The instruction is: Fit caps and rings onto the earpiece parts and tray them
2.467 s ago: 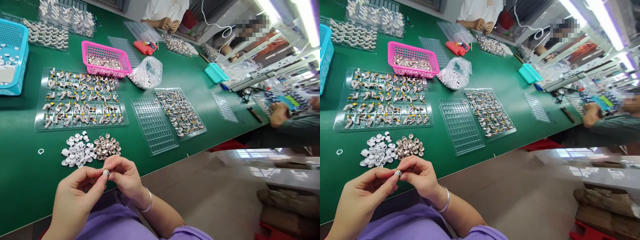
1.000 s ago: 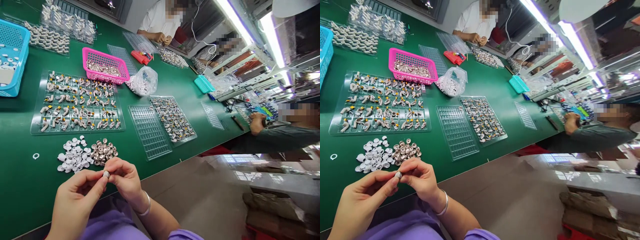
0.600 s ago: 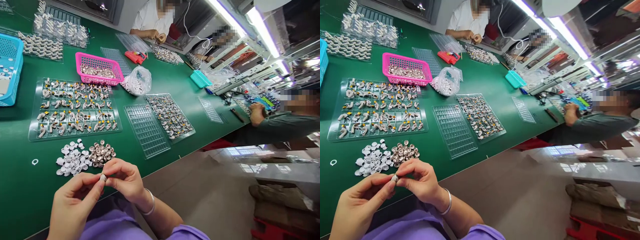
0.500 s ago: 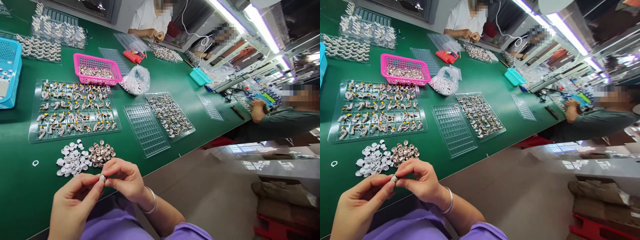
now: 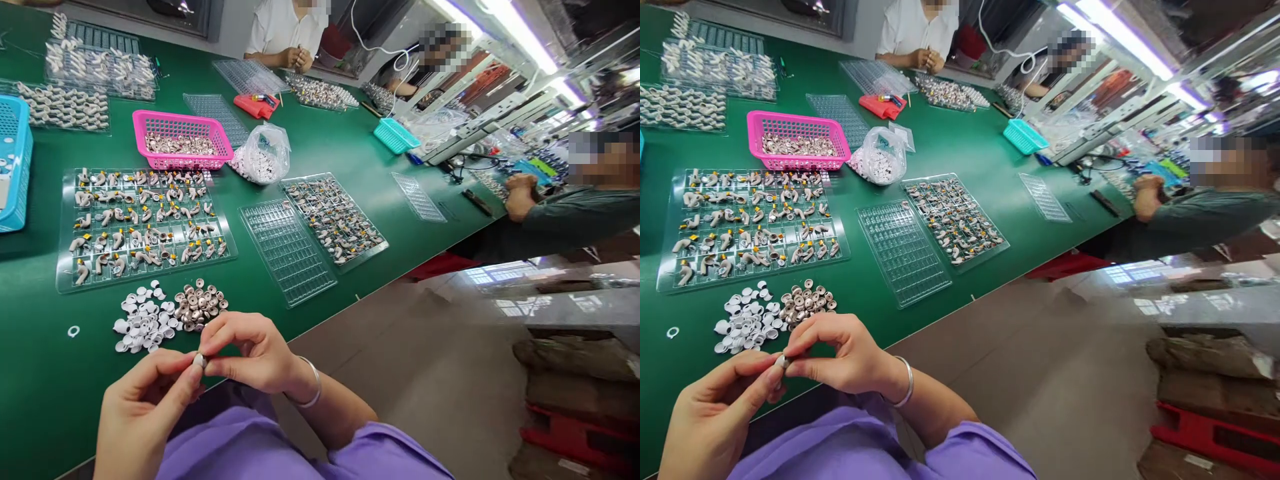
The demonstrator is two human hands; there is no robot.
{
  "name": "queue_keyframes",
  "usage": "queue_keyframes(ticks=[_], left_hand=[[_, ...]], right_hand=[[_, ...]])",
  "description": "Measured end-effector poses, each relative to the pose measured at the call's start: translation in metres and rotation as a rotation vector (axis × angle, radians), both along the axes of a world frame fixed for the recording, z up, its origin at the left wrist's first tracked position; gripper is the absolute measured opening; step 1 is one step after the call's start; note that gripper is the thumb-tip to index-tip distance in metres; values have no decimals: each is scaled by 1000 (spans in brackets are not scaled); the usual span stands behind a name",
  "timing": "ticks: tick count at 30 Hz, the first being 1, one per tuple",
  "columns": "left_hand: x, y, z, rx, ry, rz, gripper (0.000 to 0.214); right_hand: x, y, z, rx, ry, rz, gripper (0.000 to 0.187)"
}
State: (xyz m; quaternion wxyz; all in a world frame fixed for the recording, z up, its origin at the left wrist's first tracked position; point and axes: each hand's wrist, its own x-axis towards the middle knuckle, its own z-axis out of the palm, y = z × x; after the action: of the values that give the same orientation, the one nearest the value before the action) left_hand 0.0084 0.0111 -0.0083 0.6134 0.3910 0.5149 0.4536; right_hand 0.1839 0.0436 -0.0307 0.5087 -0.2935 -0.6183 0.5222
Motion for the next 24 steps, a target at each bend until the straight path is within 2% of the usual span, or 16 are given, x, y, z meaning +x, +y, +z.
queue_keyframes(ticks=[6,13,21,24], left_hand=[[0,-2,4,48,35,34,8],[-5,-4,2,-17,-2,6,11],[-5,-6,4,92,52,32,8],[-7,-4,4,82,34,-13,8]], right_hand=[[0,-1,1,-30,5,31,14],[3,3,10,31,-33,71,13],[1,2,15,-18,52,85,12],[1,3,14,-16,68,80,12]])
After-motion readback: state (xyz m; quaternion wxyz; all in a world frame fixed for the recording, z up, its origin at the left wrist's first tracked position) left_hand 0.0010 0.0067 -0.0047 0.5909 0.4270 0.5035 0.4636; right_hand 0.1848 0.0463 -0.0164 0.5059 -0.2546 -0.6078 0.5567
